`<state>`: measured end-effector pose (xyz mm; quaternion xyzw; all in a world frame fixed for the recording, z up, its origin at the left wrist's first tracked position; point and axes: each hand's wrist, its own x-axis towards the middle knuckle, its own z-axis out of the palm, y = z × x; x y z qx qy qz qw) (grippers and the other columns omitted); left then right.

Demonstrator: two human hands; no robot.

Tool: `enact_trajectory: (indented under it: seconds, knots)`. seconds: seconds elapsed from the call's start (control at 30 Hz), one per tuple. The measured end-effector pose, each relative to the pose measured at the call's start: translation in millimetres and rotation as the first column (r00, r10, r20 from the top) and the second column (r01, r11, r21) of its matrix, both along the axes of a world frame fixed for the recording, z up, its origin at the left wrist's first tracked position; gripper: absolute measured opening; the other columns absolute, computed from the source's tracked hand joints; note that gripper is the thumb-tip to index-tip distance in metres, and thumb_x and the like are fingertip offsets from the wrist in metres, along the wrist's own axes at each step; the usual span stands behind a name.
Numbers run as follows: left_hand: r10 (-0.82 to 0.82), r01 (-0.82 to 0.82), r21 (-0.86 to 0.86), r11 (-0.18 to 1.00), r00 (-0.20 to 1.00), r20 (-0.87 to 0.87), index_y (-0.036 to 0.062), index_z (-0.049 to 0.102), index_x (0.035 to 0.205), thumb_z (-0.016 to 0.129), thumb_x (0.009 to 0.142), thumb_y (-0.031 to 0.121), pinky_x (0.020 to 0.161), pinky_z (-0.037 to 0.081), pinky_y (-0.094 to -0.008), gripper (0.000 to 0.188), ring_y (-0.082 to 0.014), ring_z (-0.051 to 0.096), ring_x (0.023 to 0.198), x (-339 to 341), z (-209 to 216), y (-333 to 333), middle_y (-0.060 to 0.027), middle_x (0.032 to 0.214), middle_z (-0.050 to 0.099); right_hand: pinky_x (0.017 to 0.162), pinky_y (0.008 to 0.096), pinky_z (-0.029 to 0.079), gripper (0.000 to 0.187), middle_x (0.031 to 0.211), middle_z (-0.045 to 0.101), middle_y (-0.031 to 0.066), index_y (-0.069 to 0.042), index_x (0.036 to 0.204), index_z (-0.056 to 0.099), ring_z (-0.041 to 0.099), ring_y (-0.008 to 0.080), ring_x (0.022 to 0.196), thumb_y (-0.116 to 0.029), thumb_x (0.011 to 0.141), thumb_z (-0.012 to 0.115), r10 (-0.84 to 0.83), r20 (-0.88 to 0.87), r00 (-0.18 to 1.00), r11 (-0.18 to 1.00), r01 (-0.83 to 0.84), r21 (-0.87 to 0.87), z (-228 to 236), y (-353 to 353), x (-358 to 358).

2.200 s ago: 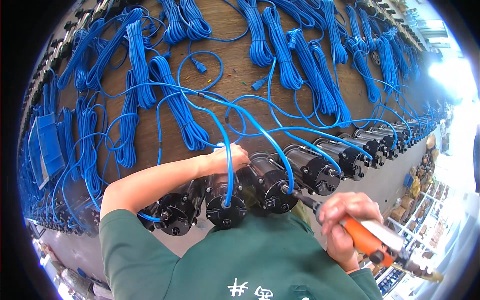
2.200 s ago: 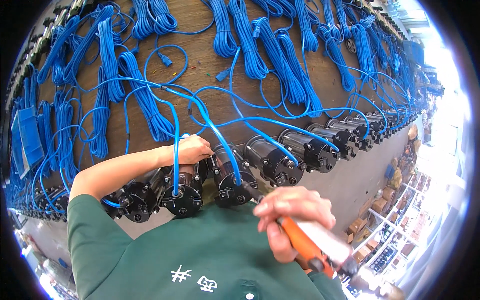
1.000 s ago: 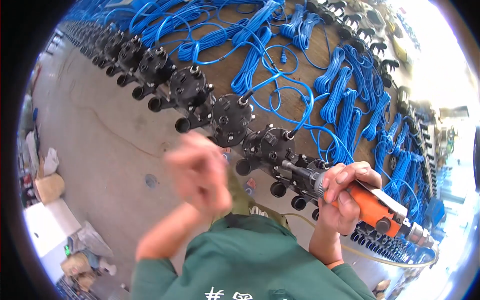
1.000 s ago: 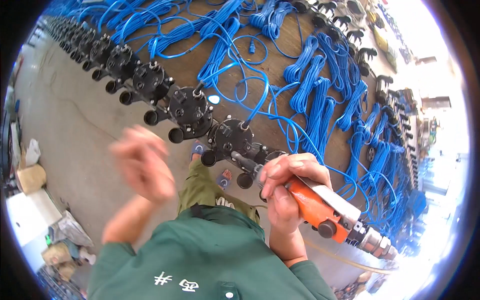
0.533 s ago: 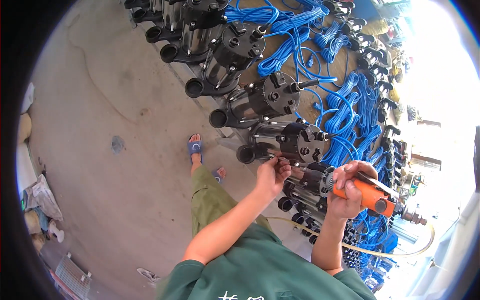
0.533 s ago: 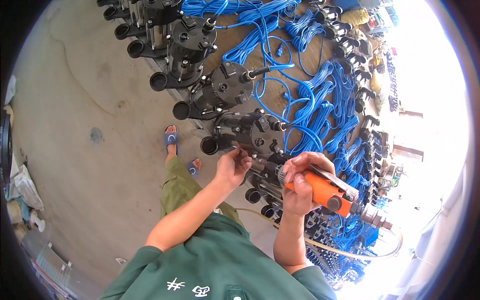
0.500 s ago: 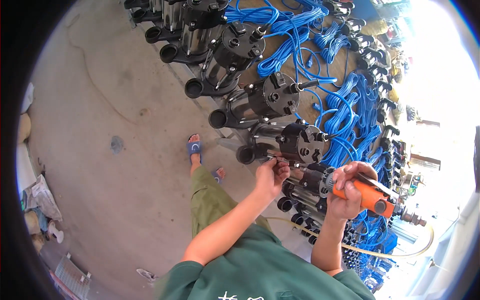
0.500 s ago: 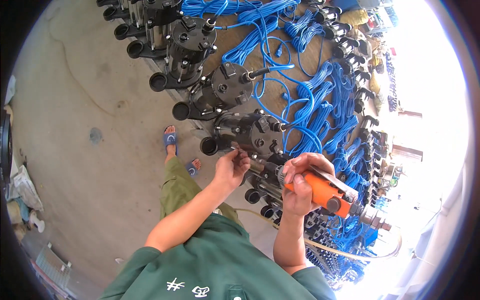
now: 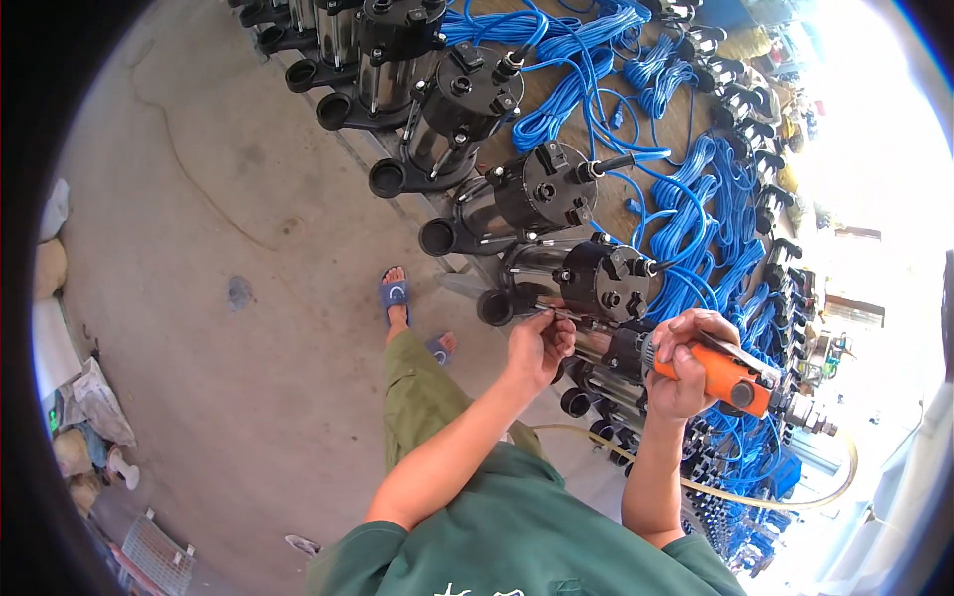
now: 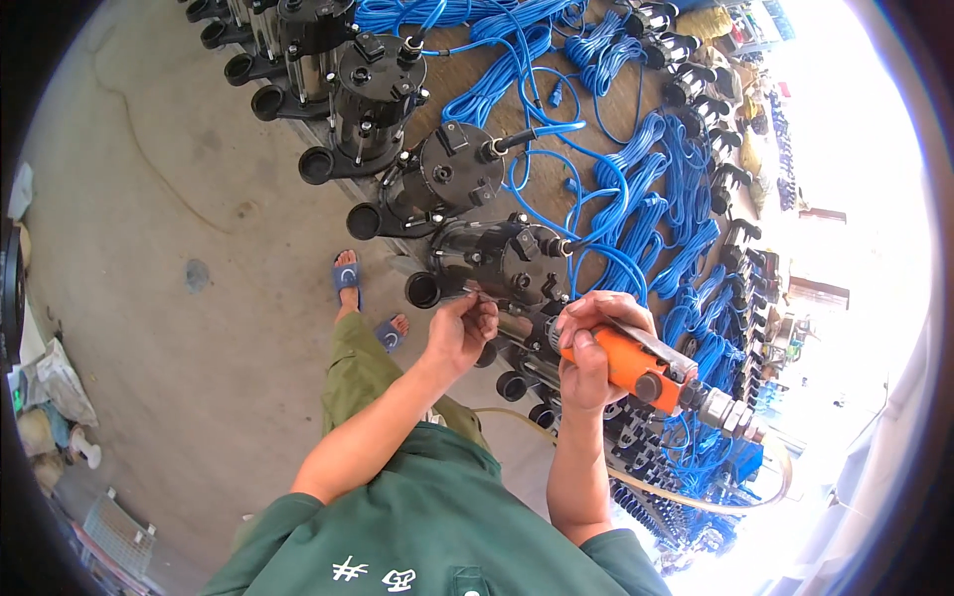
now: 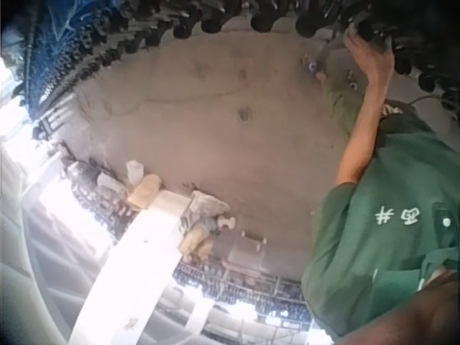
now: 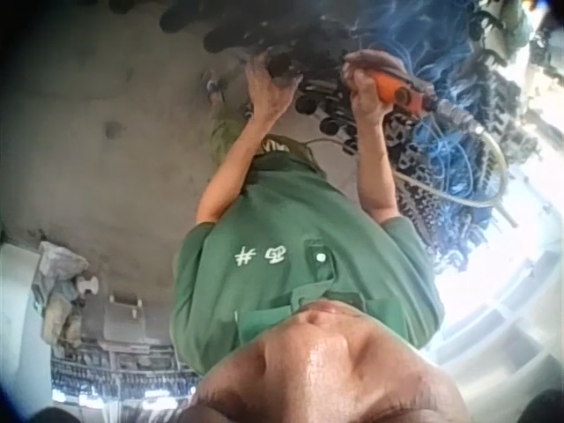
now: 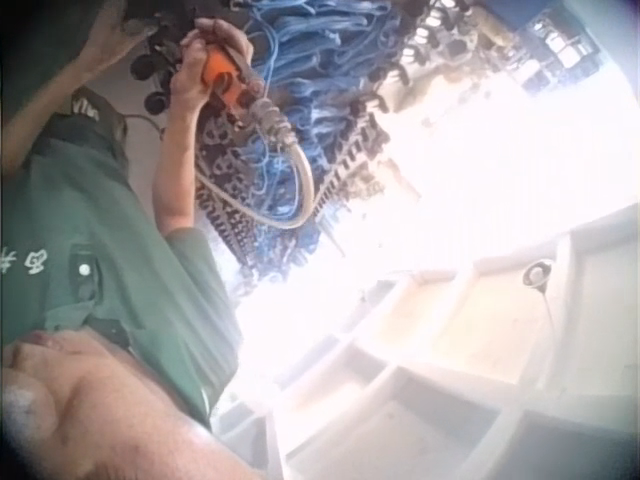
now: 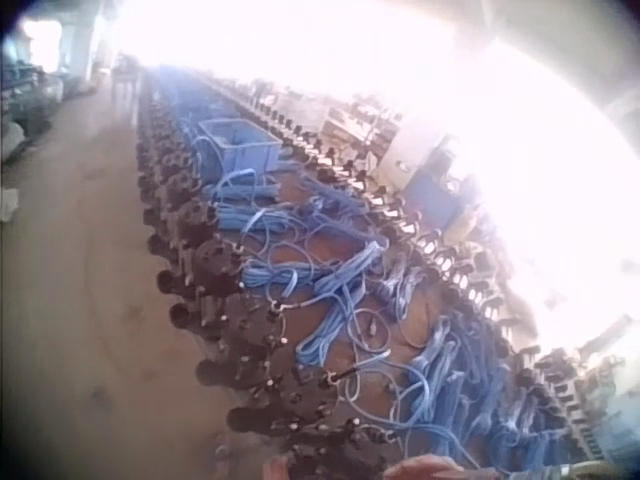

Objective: The person uses a pneumatic screwdriver to fasten bolts on the top covers of multiple submersible pumps arranged in a row on a long workbench, handling each pump sequentially.

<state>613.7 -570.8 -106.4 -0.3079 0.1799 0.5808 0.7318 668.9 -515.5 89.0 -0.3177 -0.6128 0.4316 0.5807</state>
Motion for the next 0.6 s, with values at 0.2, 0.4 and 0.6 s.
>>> enact_trajectory:
  seconds: [0.2,0.4,0.6]
  knots:
    - [-0.040,0.042,0.047,0.998,0.998,-0.046,0.0018,0.059,0.104,0.039,0.104,0.018,0.055,0.047,-0.0322,0.026,-0.0205,0.060,0.063,0.7,-14.8,-2.0,-0.0110,0.078,0.063,0.057,0.0269,0.052,0.027,0.088,0.066,0.0174,0.003,0.104,0.059,0.060,0.0156,0.061,-0.006,0.079,0.065,-0.021,0.045,0.999,0.997,0.024,-0.073,0.4,-5.6,-6.8]
    - [-0.076,0.289,-0.027,0.957,0.158,-0.984,-0.0003,0.056,0.112,0.069,0.088,0.015,0.065,0.052,-0.0350,0.032,-0.0251,0.063,0.078,-34.6,16.9,-19.1,-0.0143,0.098,0.063,0.060,0.0270,0.053,0.024,0.090,0.067,0.0172,0.002,0.103,0.060,0.062,0.0169,0.064,-0.006,0.081,0.065,0.049,0.048,0.998,0.996,-0.045,-0.079,-3.8,2.0,3.2]
    - [0.275,0.349,0.092,0.933,-0.520,-0.809,0.0001,0.032,0.146,0.089,0.062,0.015,0.107,0.043,-0.0440,0.102,-0.0419,0.044,0.132,-62.6,31.9,10.9,-0.0223,0.143,0.045,0.064,0.0273,0.053,0.035,0.097,0.068,0.0206,0.004,0.114,0.057,0.063,0.0167,0.067,-0.006,0.082,0.065,0.067,-0.002,0.998,0.989,-0.067,-0.129,-5.3,6.9,3.5]
